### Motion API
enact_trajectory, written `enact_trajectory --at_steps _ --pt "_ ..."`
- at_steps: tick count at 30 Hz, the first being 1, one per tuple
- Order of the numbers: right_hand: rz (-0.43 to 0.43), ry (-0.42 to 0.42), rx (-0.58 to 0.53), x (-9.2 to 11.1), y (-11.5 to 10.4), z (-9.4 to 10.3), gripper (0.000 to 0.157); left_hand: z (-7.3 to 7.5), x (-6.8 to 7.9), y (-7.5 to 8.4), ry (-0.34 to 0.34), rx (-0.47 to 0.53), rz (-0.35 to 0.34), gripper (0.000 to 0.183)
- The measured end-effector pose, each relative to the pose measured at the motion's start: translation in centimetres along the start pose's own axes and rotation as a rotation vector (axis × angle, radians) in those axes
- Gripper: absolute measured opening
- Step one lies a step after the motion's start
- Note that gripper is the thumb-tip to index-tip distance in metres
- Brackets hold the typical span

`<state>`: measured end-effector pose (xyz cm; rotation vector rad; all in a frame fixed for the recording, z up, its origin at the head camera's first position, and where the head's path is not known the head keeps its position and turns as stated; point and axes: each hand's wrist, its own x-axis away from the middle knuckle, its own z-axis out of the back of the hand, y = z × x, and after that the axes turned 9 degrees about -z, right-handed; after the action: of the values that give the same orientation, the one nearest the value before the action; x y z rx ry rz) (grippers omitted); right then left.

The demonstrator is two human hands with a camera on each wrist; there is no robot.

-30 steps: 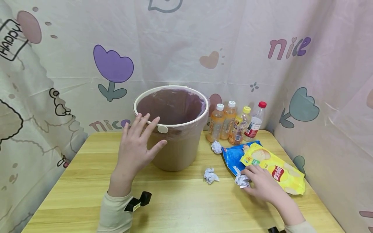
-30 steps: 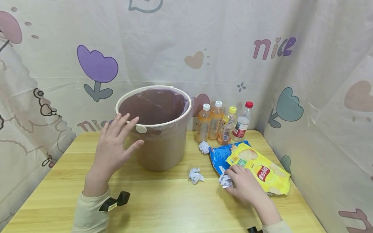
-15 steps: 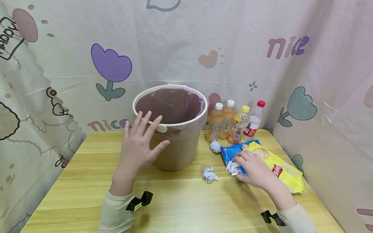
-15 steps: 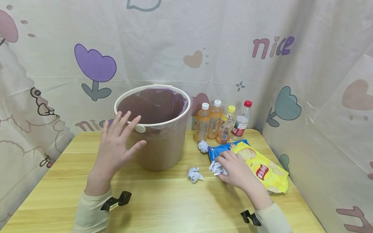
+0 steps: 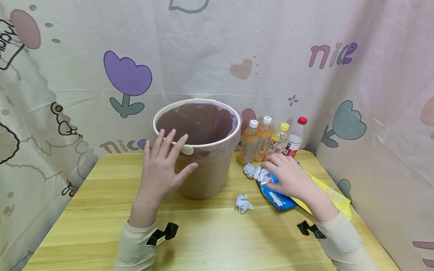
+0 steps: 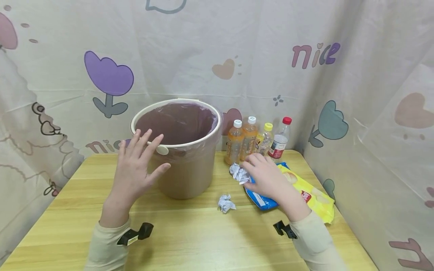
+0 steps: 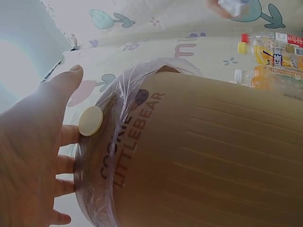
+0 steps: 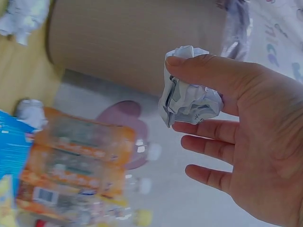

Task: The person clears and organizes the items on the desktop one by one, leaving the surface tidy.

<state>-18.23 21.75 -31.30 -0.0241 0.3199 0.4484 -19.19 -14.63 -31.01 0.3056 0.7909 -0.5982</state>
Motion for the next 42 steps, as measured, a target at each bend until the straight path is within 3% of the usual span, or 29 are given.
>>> enact_trajectory --at_steps 6,20,29,42 --pt "0.07 0.091 0.004 -2.4 -0.3 2.5 0.052 -0.1 -0.1 0.1 -0.013 -0.004 0.007 0.083" --pt "0.13 0.17 -0.024 -7.3 -2.0 8.4 0.05 -0.1 -0.4 0.1 -0.027 -0.003 0.019 0.083" --pt "0.159 0.176 -0.072 -11.2 -2.4 8.7 0.047 -0.1 -0.2 -0.1 -0.037 0.003 0.028 0.083" --pt "0.109 0.064 -0.088 -16.2 -3.8 8.1 0.05 0.0 -0.1 0.0 -0.05 0.002 0.034 0.081"
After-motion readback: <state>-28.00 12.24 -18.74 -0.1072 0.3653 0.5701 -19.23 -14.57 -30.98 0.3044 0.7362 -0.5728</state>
